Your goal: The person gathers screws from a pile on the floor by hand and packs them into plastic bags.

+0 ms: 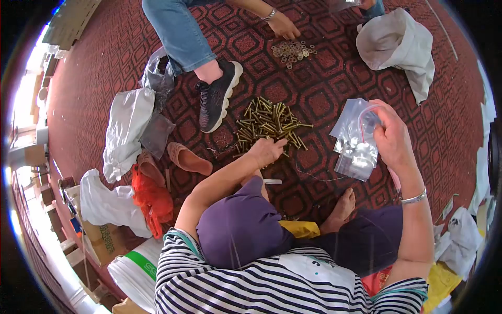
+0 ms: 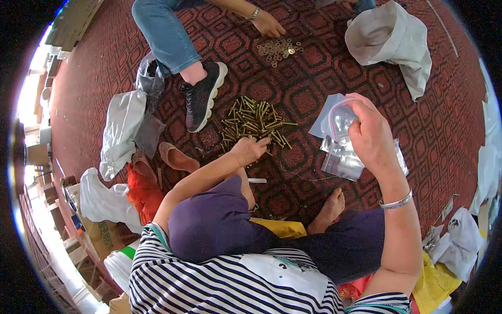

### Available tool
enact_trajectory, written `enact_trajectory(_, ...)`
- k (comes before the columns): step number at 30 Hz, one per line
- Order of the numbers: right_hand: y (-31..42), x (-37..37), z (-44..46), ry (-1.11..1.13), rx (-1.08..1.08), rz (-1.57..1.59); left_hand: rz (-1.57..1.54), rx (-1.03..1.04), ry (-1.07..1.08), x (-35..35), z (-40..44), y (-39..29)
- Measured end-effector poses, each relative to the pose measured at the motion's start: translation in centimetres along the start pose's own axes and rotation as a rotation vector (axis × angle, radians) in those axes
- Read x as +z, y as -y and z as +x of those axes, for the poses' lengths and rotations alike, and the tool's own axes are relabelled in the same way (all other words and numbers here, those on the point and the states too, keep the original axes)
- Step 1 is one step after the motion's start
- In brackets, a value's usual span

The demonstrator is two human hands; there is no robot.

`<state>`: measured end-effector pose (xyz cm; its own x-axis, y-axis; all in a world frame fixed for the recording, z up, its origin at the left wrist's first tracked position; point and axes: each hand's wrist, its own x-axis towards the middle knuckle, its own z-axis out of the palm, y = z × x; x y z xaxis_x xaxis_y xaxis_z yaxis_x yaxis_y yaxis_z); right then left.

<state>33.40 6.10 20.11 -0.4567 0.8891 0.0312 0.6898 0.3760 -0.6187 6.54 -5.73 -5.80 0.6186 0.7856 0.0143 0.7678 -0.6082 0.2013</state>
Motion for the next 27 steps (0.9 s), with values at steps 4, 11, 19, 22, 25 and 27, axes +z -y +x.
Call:
enact_trajectory(4, 0.0, 0.2, -0.1, -0.026, 0.000, 0.010, 0.002, -0.152, 0.050, -0.2, 0.6, -0.2)
enact_trajectory(11, 0.4, -0.7, -0.2, -0.032, 0.032, 0.035, -0.718, -0.274, -0.359, -6.6, -0.3, -0.2)
enact_trajectory(19, -0.3, -0.5, -0.2, 0.038, 0.059, 0.070, -2.243, -0.613, -0.451, -12.2, -2.3, -0.5)
enact_trajectory(22, 1.0, -1.2, -0.2, 0.051, 0.128, 0.122, -2.132, -0.743, -0.339, -9.4, -2.9, 1.5)
enact_trajectory(25, 1.1, -1.2, -0.6, 0.053, 0.148, 0.137, -2.199, -0.851, -0.317, -9.3, -3.5, 1.7)
enact_trajectory(27, 1.1, -1.2, -0.7, 0.046, 0.120, 0.127, -2.407, -0.973, -0.372, -10.1, -4.0, 1.3)
